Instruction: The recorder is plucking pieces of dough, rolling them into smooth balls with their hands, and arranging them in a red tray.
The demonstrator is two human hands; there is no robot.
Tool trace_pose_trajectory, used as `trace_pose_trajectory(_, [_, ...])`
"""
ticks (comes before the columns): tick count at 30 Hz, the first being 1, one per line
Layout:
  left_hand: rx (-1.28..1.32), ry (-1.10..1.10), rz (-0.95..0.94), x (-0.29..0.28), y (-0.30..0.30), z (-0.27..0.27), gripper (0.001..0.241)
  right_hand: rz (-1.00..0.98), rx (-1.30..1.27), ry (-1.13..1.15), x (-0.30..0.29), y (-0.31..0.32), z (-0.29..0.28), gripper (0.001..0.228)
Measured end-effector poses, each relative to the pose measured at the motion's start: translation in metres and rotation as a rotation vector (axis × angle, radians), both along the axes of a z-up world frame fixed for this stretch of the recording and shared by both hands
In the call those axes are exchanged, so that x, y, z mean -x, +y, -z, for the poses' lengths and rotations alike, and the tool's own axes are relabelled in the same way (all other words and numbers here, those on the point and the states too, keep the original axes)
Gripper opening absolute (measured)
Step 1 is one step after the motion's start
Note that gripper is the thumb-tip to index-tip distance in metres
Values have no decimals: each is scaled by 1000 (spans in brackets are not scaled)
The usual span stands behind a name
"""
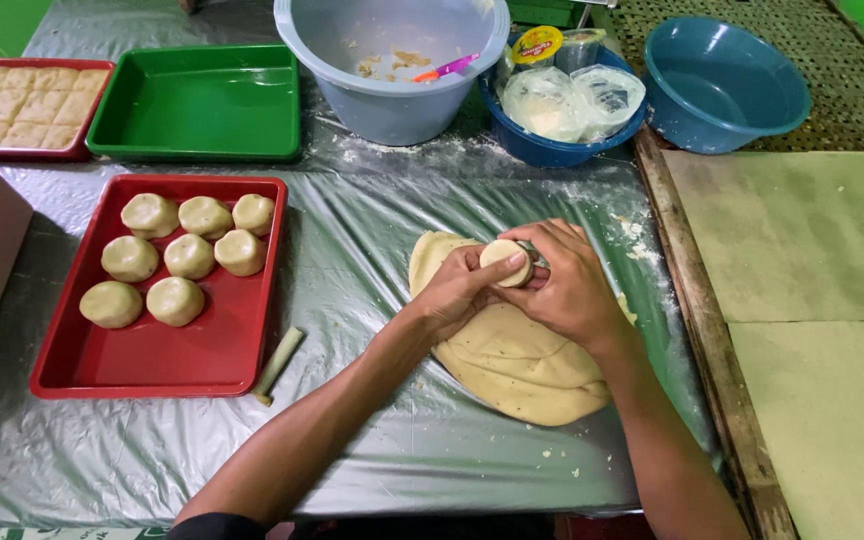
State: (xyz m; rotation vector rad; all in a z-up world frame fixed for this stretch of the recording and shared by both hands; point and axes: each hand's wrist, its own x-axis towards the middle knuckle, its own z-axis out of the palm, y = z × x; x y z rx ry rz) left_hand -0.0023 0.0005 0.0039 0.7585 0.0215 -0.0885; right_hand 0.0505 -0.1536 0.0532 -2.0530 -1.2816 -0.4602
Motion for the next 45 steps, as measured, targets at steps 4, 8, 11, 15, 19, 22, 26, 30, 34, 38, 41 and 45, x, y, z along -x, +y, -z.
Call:
trace_pose_trajectory(4, [95, -17, 62, 4, 2, -4, 25, -155, 0, 236, 10, 4, -24, 65])
trace_pose_trajectory(8, [39, -78, 117, 3, 5, 3, 23, -182, 13, 265, 4, -1, -15, 53])
trace_pose_trajectory(11, [49, -75, 96, -9, 5, 33, 27, -126, 7, 217, -3, -3, -4, 48])
trace_pose_trajectory(15, [35, -103, 90, 0, 4, 5, 30, -94, 10, 157, -8, -6, -2, 45])
trace_pose_trajectory(19, [45, -96, 116, -7, 4, 33, 29, -149, 67, 260, 0, 1, -8, 60])
trace_pose_trajectory(22, [10, -100, 126, -9, 4, 36, 27, -184, 113, 284, 1, 2, -8, 65])
trace_pose_trajectory(26, [4, -100, 110, -6, 3, 30, 28, -102, 99, 208, -8, -2, 6, 52])
trace_pose_trajectory(30, [19, -89, 96, -3, 3, 15, 29, -78, 36, 155, -12, -2, 12, 42])
trace_pose_trajectory(34, [37, -81, 91, -5, 4, 26, 33, -130, 25, 211, -5, 0, 4, 55])
trace_pose_trajectory(38, [40, -88, 89, -5, 4, 25, 33, -197, 14, 281, 1, 2, -4, 45])
trace_pose_trajectory(41, [25, -60, 84, -11, 4, 37, 30, -180, -5, 264, -2, 0, 1, 36])
trace_pose_trajectory(45, [55, -28, 64, -18, 1, 54, 30, -181, -9, 262, -6, 2, -1, 34])
